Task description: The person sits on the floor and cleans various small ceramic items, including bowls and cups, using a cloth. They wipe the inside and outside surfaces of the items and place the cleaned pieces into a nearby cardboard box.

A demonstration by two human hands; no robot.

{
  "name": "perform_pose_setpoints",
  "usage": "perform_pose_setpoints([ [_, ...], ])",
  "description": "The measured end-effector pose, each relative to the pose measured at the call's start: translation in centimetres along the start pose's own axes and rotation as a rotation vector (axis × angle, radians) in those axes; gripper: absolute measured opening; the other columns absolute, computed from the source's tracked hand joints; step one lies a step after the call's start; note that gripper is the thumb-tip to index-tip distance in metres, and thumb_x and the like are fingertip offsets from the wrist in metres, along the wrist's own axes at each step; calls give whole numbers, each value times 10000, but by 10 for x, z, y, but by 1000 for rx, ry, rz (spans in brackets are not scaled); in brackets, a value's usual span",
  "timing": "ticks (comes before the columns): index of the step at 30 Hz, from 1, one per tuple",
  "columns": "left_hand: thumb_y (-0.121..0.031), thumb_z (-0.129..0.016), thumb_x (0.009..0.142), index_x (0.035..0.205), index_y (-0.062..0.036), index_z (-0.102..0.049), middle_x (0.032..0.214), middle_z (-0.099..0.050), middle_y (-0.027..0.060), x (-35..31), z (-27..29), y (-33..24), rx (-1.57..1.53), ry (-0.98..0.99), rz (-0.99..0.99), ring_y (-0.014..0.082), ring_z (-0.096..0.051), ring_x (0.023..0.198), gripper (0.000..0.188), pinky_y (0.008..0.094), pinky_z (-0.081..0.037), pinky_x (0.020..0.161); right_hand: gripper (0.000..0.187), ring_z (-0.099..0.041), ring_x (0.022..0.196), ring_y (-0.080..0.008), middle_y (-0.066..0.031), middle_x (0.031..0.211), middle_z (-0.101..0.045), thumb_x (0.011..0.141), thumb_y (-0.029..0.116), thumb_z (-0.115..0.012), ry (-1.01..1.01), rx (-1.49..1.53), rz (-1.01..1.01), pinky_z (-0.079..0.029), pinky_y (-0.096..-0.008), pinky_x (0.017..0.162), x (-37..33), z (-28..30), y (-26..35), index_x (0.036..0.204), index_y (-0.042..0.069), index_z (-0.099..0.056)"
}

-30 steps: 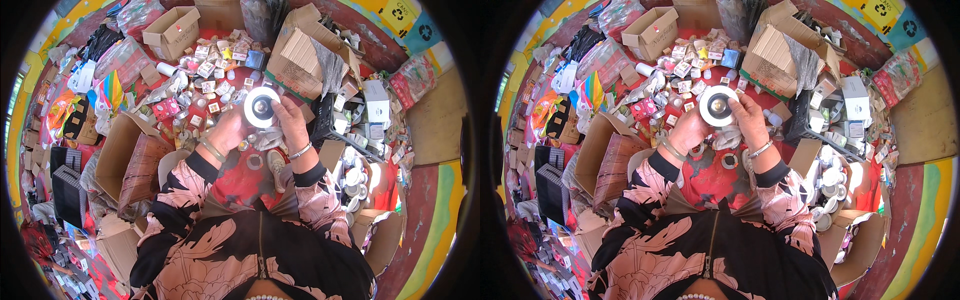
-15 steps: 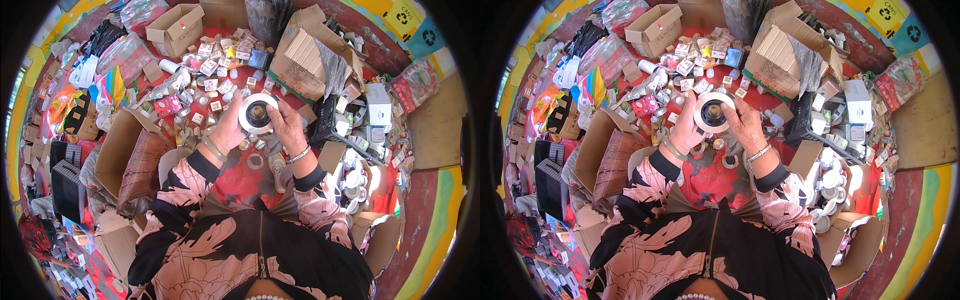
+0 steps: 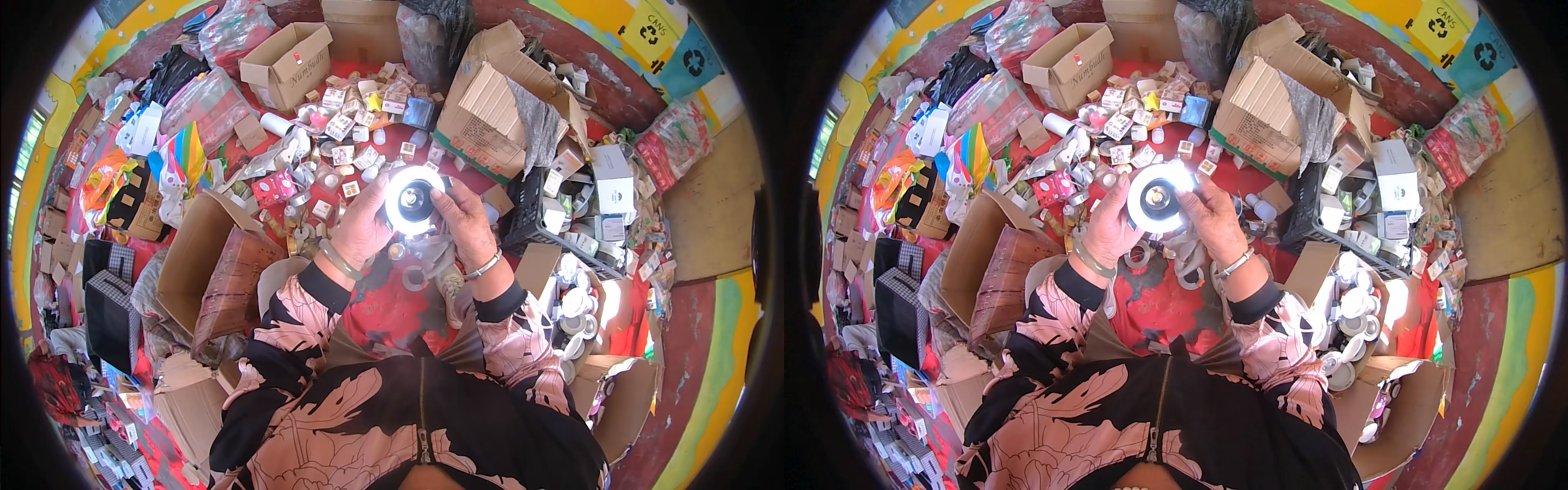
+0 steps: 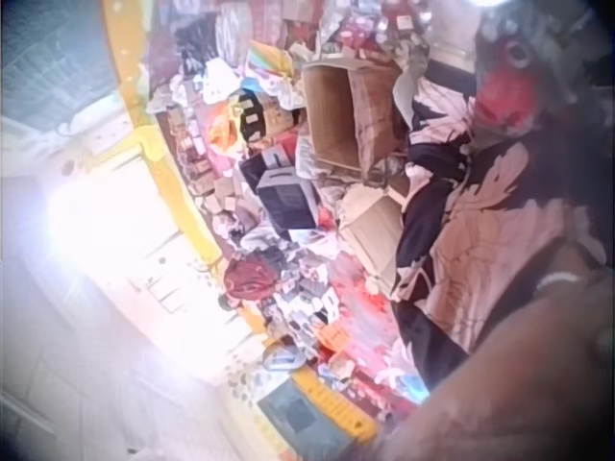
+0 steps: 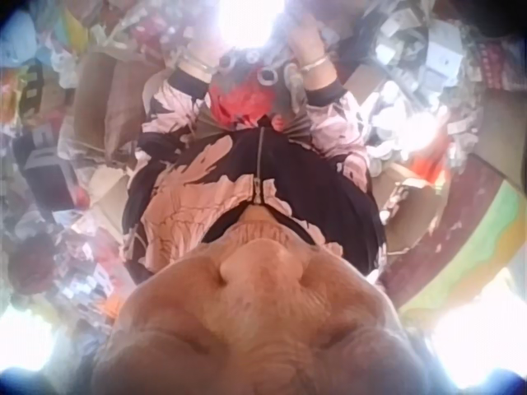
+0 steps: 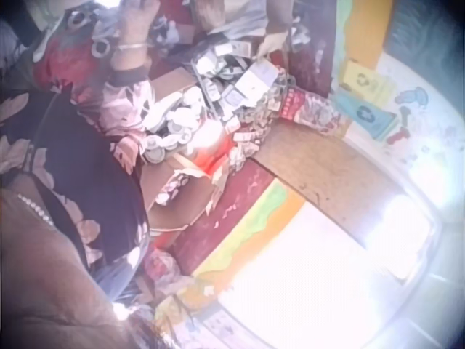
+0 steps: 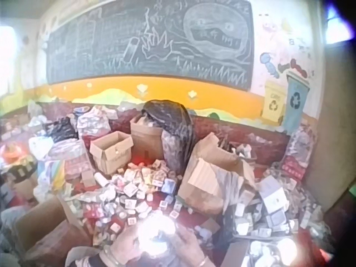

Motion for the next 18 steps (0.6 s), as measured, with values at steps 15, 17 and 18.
perform_pose_setpoints([
  [15,-280,-530,896,1176,-8,-486,1119,-574,90,0,26,6,-184,-197,38,192,-581,1013,393,331,-501,860,272,-544,722,-98,-33,901,-615,871,195,-583,-321,228,-193,-449,-233,626,11,71,-20,1099,48,-574],
  [17,-327,-509,900,1163,-27,-491,1126,-572,93,4,30,0,-203,-196,-9,197,-577,1030,400,332,-497,871,254,-566,818,-154,-55,947,-593,861,144,-571,-280,551,-269,-467,-272,749,14,78,-19,1083,22,-560],
  [18,-346,-496,903,1168,-28,-487,1124,-573,96,4,29,0,-196,-198,-20,203,-575,1034,414,339,-490,882,250,-569,872,-184,-66,971,-579,854,119,-566,-218,669,-247,-468,-299,817,19,75,-16,1076,4,-551],
])
Point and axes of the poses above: each hand's wrist, its own x-axis towards the middle knuckle, its own z-axis out of the back of the hand, y = z × x, the point moved 9 cm from there along x, towards the middle knuckle
